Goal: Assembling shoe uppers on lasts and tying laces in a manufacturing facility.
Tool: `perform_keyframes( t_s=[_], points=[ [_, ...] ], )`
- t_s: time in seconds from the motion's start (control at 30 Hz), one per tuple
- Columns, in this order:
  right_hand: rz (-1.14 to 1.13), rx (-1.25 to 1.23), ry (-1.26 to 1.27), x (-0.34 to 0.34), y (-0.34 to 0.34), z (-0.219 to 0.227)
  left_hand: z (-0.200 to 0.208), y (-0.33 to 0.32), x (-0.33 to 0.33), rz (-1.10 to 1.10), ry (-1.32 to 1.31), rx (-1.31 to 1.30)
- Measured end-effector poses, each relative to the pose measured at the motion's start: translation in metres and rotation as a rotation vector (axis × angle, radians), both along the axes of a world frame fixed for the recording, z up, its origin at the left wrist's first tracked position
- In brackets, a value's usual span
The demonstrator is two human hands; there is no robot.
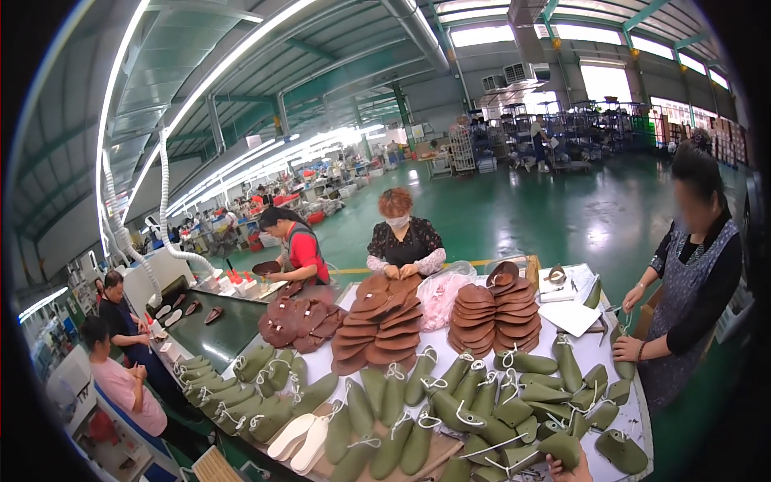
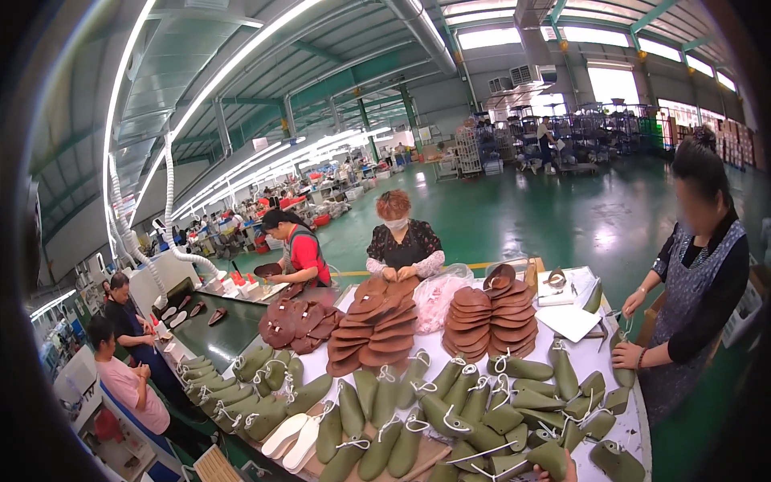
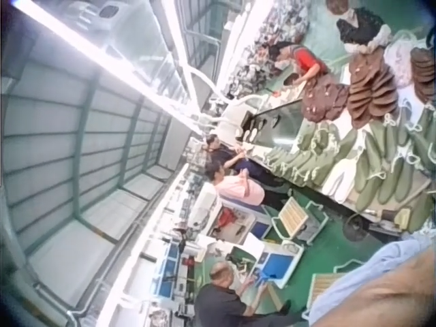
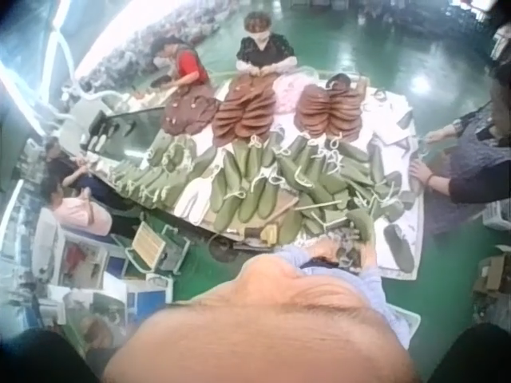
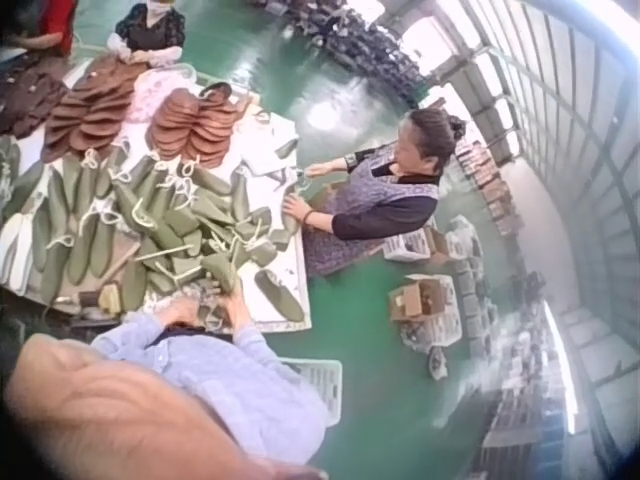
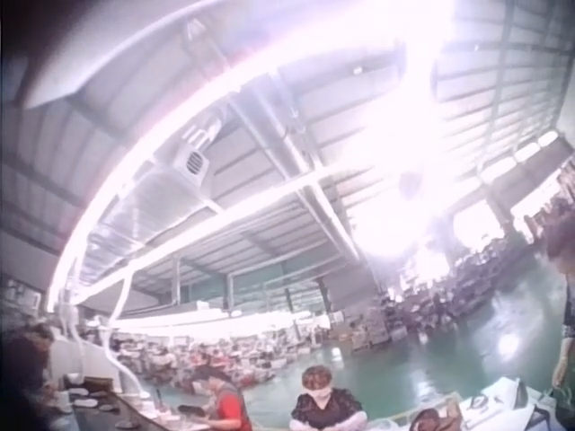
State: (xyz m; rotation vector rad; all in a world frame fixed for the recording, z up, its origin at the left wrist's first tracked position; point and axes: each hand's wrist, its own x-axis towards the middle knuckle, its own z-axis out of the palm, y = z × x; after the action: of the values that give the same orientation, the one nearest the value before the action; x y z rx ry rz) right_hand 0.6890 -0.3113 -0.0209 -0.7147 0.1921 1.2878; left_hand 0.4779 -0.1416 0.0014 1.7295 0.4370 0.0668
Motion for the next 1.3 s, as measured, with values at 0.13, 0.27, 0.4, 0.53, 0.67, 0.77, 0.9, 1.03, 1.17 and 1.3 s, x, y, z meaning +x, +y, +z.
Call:
perform_keyframes(
  t_s=[0.13,0.27,0.4,0.53,0.67,0.77,0.9,1.03,1.17,1.3],
  points=[
    [-0.069,0.127,0.135,0.012,-0.005,-0.003,-0.014,-0.003,-0.001,-0.028,0.012,0.053],
    [-0.195,0.085,0.228,0.000,-0.014,0.043,-0.030,-0.015,0.012,-0.036,0.008,0.095],
    [-0.388,0.031,0.218,-0.036,-0.029,0.076,-0.048,-0.031,0.016,-0.048,0.025,0.133],
    [-0.414,-0.275,0.292,-0.026,-0.041,0.032,-0.049,-0.074,0.023,0.112,0.559,0.776],
    [-0.259,-0.263,0.199,-0.032,-0.046,0.001,0.020,-0.047,-0.005,0.213,-0.020,-0.050],
    [-0.180,-0.171,0.229,-0.041,-0.048,-0.002,0.046,-0.041,-0.004,0.324,-0.045,-0.185],
    [-0.019,0.025,0.158,-0.029,-0.068,-0.033,0.059,-0.037,-0.011,0.282,-0.270,-0.123],
    [0.008,-0.251,-0.036,-0.045,-0.064,0.041,0.089,-0.031,-0.029,0.540,-0.344,-0.709],
    [0.185,-0.502,-0.341,-0.055,-0.047,0.051,0.176,-0.020,-0.047,0.667,-0.366,-0.839],
    [0.441,-0.301,-0.811,-0.081,-0.028,0.048,0.191,-0.001,-0.079,1.065,-0.639,-0.896]
  ],
)
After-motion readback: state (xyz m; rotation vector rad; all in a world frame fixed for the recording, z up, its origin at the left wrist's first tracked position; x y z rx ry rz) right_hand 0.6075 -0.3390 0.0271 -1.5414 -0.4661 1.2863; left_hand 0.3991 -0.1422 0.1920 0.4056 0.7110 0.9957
